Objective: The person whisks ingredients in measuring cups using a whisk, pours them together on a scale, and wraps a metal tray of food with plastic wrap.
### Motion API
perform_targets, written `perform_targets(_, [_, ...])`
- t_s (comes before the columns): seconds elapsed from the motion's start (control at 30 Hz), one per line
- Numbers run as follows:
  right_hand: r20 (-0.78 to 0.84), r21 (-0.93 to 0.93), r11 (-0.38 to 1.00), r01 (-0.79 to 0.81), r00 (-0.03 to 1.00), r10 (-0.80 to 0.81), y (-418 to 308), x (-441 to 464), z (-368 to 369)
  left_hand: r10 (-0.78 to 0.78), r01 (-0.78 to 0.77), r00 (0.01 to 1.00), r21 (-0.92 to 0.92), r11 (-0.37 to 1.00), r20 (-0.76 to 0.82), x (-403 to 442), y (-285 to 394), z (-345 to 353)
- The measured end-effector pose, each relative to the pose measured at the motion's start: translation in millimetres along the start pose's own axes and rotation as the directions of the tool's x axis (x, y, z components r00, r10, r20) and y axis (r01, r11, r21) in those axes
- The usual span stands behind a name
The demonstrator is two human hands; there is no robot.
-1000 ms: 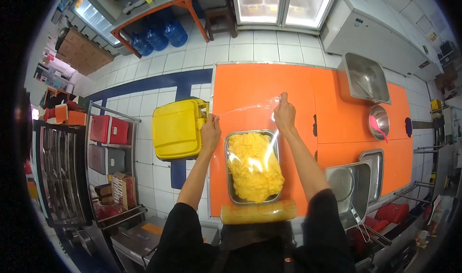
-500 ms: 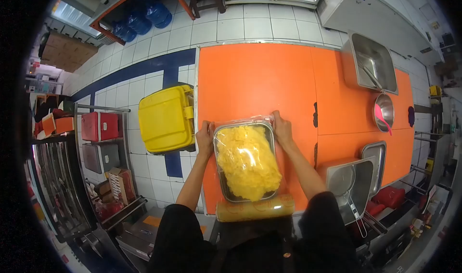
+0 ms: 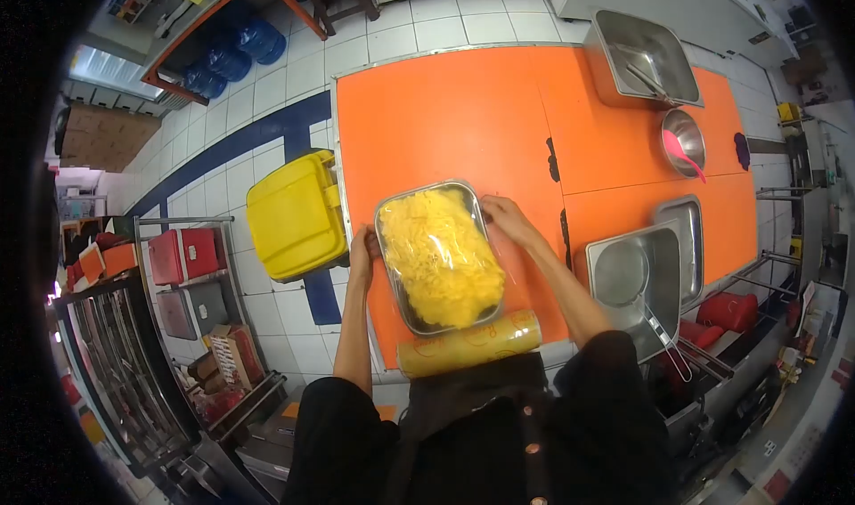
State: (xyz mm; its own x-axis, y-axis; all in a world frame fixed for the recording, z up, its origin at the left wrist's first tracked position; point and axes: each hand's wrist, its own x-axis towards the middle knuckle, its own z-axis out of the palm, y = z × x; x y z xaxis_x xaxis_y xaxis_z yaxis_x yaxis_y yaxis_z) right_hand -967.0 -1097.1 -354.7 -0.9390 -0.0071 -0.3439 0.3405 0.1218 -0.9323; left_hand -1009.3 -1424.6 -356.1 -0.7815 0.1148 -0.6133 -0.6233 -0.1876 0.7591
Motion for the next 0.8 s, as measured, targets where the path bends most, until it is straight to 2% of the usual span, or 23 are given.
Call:
perform_targets(0.03, [0.025, 0.165, 0.976, -0.143, 0.99, 0.14, -7.9, 0.5, 2.4, 0.069, -0.074, 0.997, 0.163, 0.984, 0.037, 0.6, 0.7, -3.5])
perform_targets(0.07, [0.033, 0.163, 0.977, -0.137, 0.991, 0.133, -10.4, 3.0, 6.0, 0.134, -0.153, 0.988, 0.32, 0.935, 0.081, -0.9, 7.0, -3.2])
perform_targets(0.1, [0.025, 0.166, 0.969, -0.183, 0.983, 0.182, -12.8, 5.3, 10.4, 0.202, -0.225, 0.974, 0.359, 0.906, 0.1, 7.5, -2.2, -6.2])
perform_targets(0.17, [0.032, 0.164, 0.961, -0.222, 0.975, 0.22, -16.5, 11.8, 16.5, 0.234, -0.247, 0.969, 0.369, 0.896, 0.079, 9.8, -8.9, -2.4])
perform_targets(0.2, [0.026, 0.103, 0.969, -0.223, 0.975, 0.221, -17.3, 13.5, 16.1, 0.256, -0.262, 0.964, 0.38, 0.887, 0.066, 10.7, -9.2, -3.1])
perform_targets(0.23, [0.019, 0.043, 0.974, -0.224, 0.974, 0.224, -17.2, 14.9, 17.2, 0.157, -0.173, 0.985, 0.42, 0.891, 0.074, 11.9, -7.6, -7.9])
perform_targets(0.27, [0.031, 0.039, 0.975, -0.219, 0.975, 0.218, -16.1, 17.1, 19.6, 0.164, -0.175, 0.985, 0.417, 0.892, 0.063, 11.5, -4.5, -7.2])
perform_targets(0.33, [-0.048, 0.006, 0.982, -0.19, 0.981, 0.19, -11.0, 18.6, 22.8, 0.14, -0.151, 0.988, 0.283, 0.947, 0.057, 7.1, -6.8, 0.3])
perform_targets(0.4, [-0.081, -0.02, 0.987, -0.159, 0.984, 0.157, 0.3, 25.2, 24.0, 0.126, -0.131, 0.991, 0.279, 0.951, 0.034, 9.1, -10.7, -0.6])
perform_targets(0.47, [-0.119, -0.041, 0.989, -0.143, 0.983, 0.137, 9.1, 23.6, 28.1, 0.312, -0.32, 0.946, 0.397, 0.86, 0.086, 13.4, -18.0, -2.0])
perform_targets(0.53, [-0.145, 0.019, 0.993, -0.117, 0.982, 0.118, 5.8, 24.1, 30.7, 0.318, -0.317, 0.945, 0.413, 0.853, 0.068, 5.5, -4.2, 7.1])
perform_targets(0.63, [-0.161, -0.012, 0.998, -0.069, 0.985, 0.066, 13.9, 25.9, 31.2, 0.321, -0.31, 0.945, 0.46, 0.832, 0.056, 7.1, -9.5, 6.5])
perform_targets(0.77, [-0.155, -0.03, 0.995, -0.092, 0.984, 0.087, 8.5, 28.4, 27.0, 0.323, -0.313, 0.943, 0.522, 0.793, 0.076, 10.4, 1.6, 7.9])
perform_targets(0.8, [-0.119, -0.028, 0.988, -0.153, 0.982, 0.149, 1.3, 29.7, 23.3, 0.33, -0.322, 0.941, 0.519, 0.791, 0.081, 15.1, 1.8, 8.4])
